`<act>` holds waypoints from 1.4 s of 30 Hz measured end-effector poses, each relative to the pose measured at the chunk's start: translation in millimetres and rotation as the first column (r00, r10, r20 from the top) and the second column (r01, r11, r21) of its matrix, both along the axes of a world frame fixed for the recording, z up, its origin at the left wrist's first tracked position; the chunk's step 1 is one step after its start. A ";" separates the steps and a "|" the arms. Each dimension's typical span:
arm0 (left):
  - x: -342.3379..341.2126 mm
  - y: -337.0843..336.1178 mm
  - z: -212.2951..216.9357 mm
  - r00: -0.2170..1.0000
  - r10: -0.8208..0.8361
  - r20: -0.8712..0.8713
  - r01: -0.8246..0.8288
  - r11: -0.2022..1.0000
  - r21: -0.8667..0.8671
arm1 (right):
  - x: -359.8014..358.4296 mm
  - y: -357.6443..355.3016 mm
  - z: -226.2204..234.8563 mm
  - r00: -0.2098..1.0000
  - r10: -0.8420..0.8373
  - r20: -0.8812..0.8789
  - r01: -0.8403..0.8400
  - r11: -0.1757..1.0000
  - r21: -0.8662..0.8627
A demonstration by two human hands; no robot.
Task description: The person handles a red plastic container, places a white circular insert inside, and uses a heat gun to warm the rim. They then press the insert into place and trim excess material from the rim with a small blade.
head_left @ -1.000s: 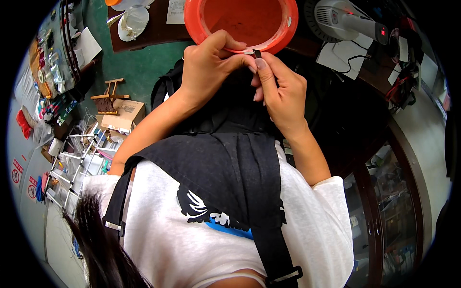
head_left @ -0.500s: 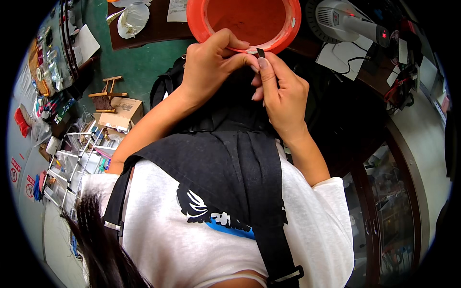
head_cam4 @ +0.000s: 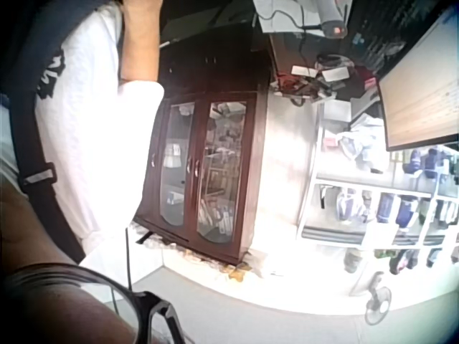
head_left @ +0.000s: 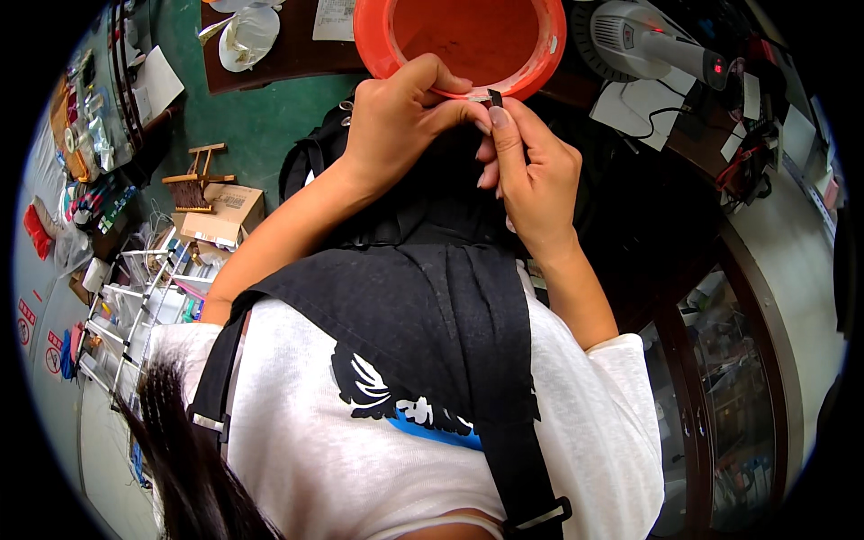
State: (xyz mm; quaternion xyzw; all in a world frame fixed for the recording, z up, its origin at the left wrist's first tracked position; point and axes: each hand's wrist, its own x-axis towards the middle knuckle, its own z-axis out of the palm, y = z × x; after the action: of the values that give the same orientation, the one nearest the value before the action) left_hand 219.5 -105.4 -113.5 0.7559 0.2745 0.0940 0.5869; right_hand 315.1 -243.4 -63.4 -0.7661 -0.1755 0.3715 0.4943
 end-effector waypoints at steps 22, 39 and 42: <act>-5.6 10.8 14.5 0.982 -0.190 0.023 0.190 0.982 0.000 | -7.7 15.1 7.0 0.896 0.218 0.387 -0.075 0.933 -0.353; -8.7 23.2 12.6 0.945 -0.316 0.078 0.320 0.946 -0.042 | -24.6 24.3 -12.1 0.676 0.216 0.704 0.107 0.917 -0.385; -11.0 24.1 14.6 0.943 -0.327 0.068 0.329 0.944 -0.032 | -32.3 24.7 -9.2 0.696 0.207 0.688 0.075 0.931 -0.356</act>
State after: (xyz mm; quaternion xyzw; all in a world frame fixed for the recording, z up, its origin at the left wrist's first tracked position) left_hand 208.5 -81.3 -98.9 0.7748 0.1286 0.0124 0.6189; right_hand 282.8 -218.8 -72.6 -0.9191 -0.3111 0.0880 0.2254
